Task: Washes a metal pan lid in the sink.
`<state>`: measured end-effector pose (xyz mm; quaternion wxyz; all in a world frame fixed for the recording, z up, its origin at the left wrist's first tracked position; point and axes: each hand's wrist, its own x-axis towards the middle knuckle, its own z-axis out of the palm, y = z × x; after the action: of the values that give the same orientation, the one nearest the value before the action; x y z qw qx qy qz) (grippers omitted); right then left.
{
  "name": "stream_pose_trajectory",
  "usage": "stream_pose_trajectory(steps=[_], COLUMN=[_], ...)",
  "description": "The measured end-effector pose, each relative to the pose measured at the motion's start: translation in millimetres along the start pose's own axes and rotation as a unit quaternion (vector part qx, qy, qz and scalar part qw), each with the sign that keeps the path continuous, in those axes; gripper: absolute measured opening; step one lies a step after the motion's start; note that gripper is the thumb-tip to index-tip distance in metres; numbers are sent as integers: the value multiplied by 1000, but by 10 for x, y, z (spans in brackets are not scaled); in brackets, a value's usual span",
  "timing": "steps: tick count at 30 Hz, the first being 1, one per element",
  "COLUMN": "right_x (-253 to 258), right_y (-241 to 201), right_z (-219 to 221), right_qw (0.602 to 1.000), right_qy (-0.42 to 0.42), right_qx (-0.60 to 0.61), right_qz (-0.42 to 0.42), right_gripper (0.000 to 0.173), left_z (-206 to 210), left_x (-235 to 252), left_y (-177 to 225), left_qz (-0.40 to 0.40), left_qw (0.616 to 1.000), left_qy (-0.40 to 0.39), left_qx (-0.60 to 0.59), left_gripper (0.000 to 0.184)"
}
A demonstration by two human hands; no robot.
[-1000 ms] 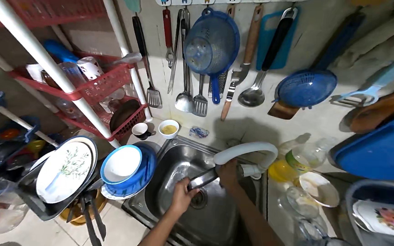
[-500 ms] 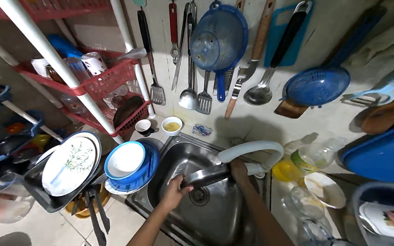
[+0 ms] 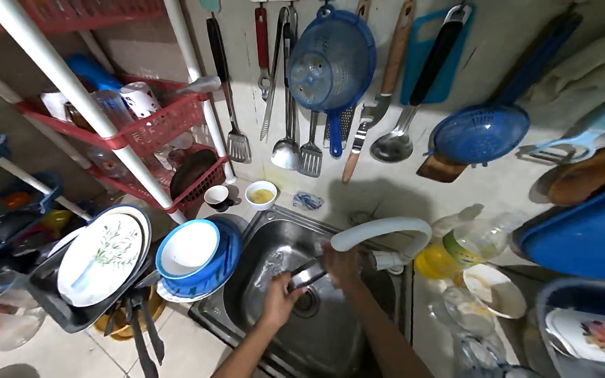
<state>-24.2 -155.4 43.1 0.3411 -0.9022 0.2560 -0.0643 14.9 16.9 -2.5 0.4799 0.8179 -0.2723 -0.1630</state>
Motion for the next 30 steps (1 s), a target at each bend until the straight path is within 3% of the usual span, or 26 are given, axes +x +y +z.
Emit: stream_pose_trajectory(steps=[3,4,6,9,13,17,21,24,26,28,30], right_x=[-215,-181,-63,113,138,199,157,50,-99,-226,-218], right_y=[-280,-274,-184,216,536,839,628,251,32,-56,-44], right_z=[223,213,59,-179,-137,69,-101,-136,100,350,355], right_qw=[965,957,977,998,958,926,983,1000,998,963,938], right_qy=[-58,-72,-113,-26,7,74,41,-7,-14,23,18], right_qx=[-164,-179,-133,57,261,339,158,8,-33,-154,-184], right_qz=[-197,-217,-121,24,120,147,87,25,-59,-222,-292], right_gripper=[50,51,50,37,44,44,46,43,44,40,36], left_z=[169,178,135,-45,-285,-322,-287,-224,-94,51,138], left_x=[25,33,4,-83,-43,-44,-49,45,116,136,114], left_y=[56,53,12,-43,-91,-361,-276,-66,106,190,146], left_qz=[-5,-2,12,35,9,-6,-31,-27,-31,-40,-41], left_qw=[999,999,999,999,996,993,993,995,994,997,999], left_qy=[19,25,41,27,-88,-99,-95,-91,-85,-46,-1], left_qx=[-30,-34,-24,-14,-5,-60,-66,10,54,41,-2], left_gripper=[23,20,21,27,36,28,31,29,27,21,17])
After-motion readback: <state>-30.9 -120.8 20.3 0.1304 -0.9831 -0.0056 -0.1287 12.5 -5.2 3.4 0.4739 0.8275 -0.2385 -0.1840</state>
